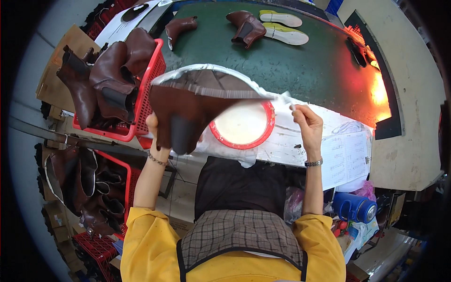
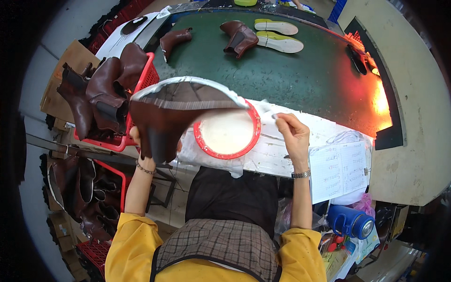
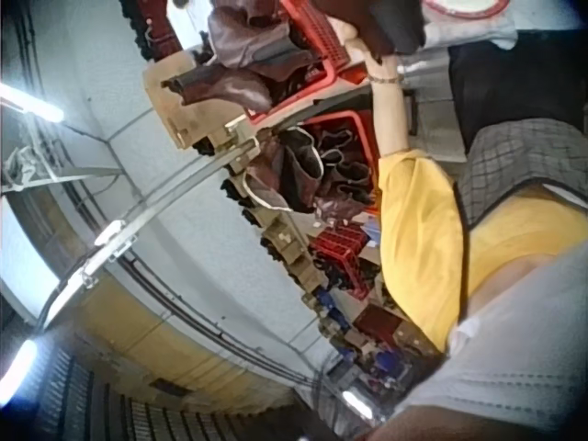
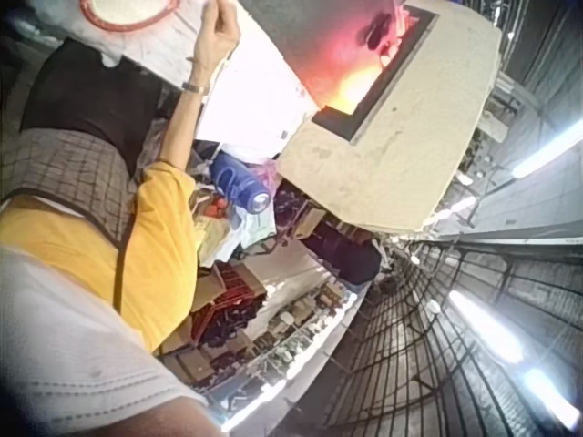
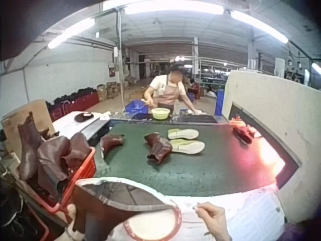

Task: The recorder is applying a white liquid adhesive to the inside edges and interior of brown leather shoe uppers using a small brush.

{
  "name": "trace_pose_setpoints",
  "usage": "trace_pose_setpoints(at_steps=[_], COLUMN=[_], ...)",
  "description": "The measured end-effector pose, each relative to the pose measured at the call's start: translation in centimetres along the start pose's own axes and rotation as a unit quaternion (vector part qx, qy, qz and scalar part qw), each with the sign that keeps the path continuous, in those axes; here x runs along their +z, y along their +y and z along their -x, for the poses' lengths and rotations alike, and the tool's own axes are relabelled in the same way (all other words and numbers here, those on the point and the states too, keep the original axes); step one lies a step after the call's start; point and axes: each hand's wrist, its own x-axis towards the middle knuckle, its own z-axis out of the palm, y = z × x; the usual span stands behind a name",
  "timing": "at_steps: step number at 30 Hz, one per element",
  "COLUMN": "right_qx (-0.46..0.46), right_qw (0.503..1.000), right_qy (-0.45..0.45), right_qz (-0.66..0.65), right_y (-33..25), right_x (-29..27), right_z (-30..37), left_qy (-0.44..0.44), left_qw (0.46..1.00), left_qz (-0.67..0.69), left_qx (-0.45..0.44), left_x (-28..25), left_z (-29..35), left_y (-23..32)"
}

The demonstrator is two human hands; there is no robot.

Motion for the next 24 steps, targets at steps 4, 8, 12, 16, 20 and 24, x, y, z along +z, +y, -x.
trace_pose_setpoints(at_steps=[4,8,12,16,20,24], right_qx=[0.205,0.199,0.177,0.162,0.159,0.167], right_qw=[0.95,0.937,0.944,0.95,0.95,0.952], right_qy=[0.182,0.247,0.257,0.245,0.257,0.244], right_qz=[-0.151,-0.149,-0.104,-0.108,-0.082,-0.078], right_y=[6.4,8.8,9.9,9.8,9.5,8.9], right_x=[-0.6,0.8,0.2,3.0,1.5,1.2], right_z=[2.3,3.9,4.6,3.9,3.9,3.8], left_qy=[0.188,0.21,0.218,0.205,0.29,0.314], left_qw=[0.98,0.965,0.95,0.834,0.763,0.78], left_qz=[-0.031,-0.148,-0.198,-0.498,-0.569,-0.54], left_qx=[0.056,-0.041,-0.108,-0.12,-0.096,-0.036], left_x=[2.3,-0.9,-5.1,-11.6,-9.4,-7.9], left_z=[-11.2,-20.1,-27.7,-25.9,-25.8,-23.6], left_y=[0.6,-0.5,-5.0,-4.6,-5.9,-3.7])
